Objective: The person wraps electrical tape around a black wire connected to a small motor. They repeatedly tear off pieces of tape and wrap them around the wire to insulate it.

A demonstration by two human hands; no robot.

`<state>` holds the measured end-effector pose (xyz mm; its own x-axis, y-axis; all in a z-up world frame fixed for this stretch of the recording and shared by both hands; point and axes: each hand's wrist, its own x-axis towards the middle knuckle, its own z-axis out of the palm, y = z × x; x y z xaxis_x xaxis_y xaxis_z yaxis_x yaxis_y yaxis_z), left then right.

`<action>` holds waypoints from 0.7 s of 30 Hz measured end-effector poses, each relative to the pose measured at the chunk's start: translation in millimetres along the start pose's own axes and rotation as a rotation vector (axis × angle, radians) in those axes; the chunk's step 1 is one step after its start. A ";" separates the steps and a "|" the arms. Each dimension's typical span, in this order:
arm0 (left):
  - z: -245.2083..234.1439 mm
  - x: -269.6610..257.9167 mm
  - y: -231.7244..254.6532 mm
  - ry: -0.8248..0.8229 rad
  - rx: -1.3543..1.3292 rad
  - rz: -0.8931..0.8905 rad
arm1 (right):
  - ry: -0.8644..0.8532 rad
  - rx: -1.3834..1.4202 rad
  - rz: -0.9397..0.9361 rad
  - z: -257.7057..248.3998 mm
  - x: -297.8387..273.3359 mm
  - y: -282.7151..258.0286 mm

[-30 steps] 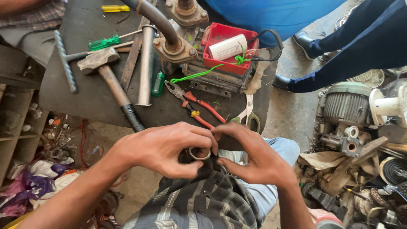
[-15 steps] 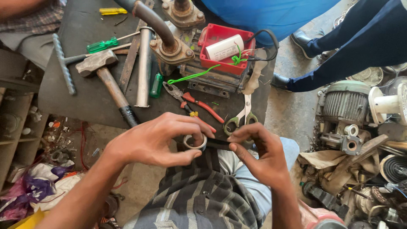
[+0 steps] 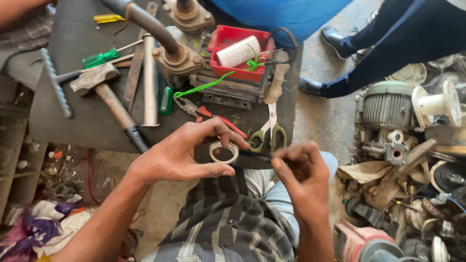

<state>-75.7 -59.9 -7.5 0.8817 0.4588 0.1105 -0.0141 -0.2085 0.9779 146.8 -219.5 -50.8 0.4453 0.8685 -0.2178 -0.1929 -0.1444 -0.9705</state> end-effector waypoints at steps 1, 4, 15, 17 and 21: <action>0.0 1.3 1.7 -0.008 -0.005 0.040 | 0.004 -0.003 0.041 4.6 1.3 -2.7; -3.6 5.3 10.3 -0.014 0.053 0.011 | -0.132 -0.114 -0.156 18.8 12.1 -17.2; -15.4 13.1 38.8 -0.068 0.395 0.137 | -0.288 -0.818 -0.688 55.9 20.8 -70.0; -17.3 12.7 38.7 -0.057 0.430 0.112 | -0.300 -0.813 -0.626 58.3 20.7 -70.4; -18.0 13.3 32.6 -0.031 0.430 0.054 | -0.288 -0.848 -0.593 56.1 15.5 -68.6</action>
<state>-72.9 -45.1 29.0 0.8989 0.4125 0.1479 0.1311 -0.5753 0.8074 117.9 -169.6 18.1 0.0239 0.9714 0.2362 0.7055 0.1510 -0.6925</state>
